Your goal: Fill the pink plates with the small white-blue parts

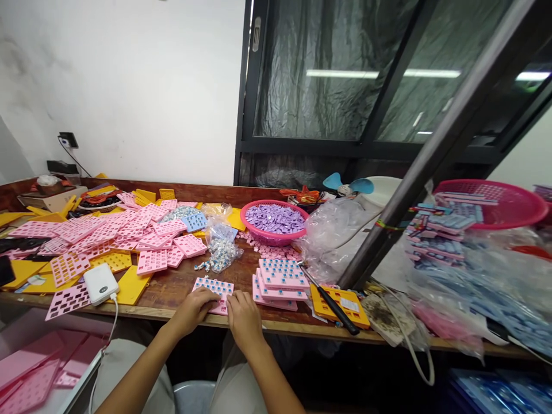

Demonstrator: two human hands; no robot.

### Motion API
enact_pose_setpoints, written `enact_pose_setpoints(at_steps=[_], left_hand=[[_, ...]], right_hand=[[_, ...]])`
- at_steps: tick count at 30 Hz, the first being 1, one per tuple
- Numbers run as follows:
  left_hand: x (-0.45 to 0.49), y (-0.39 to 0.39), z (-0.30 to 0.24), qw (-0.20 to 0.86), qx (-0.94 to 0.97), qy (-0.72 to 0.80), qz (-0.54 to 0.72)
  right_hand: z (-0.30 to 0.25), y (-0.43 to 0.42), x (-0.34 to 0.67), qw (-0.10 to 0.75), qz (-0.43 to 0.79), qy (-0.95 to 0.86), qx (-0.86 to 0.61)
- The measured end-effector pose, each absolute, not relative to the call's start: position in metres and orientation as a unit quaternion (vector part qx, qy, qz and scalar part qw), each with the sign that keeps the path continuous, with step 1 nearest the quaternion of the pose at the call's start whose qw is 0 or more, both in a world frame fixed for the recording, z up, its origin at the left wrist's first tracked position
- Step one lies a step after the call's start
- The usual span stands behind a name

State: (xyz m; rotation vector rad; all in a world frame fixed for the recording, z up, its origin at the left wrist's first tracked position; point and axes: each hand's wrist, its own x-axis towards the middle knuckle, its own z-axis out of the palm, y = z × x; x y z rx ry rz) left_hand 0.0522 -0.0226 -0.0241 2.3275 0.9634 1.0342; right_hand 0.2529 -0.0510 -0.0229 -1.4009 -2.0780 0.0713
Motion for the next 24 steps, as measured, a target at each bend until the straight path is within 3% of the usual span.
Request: enact_pose_setpoints(at_steps=[5, 12, 17, 24], left_hand=[[0.053, -0.026, -0.027, 0.168, 0.829, 0.358, 0.395], [0.053, -0.028, -0.020, 0.192, 0.813, 0.410, 0.366], [0.053, -0.024, -0.018, 0.242, 0.777, 0.431, 0.389], [0.060, -0.020, -0.027, 0.252, 0.730, 0.469, 0.428]], right_hand=[[-0.022, -0.061, 0.259, 0.285, -0.026, -0.819, -0.497], [0.008, 0.002, 0.245, 0.346, 0.094, -0.807, -0.468], [0.024, 0.072, 0.203, 0.214, 0.113, -0.840, -0.485], [0.010, 0.102, 0.184, 0.171, 0.101, -0.830, -0.521]])
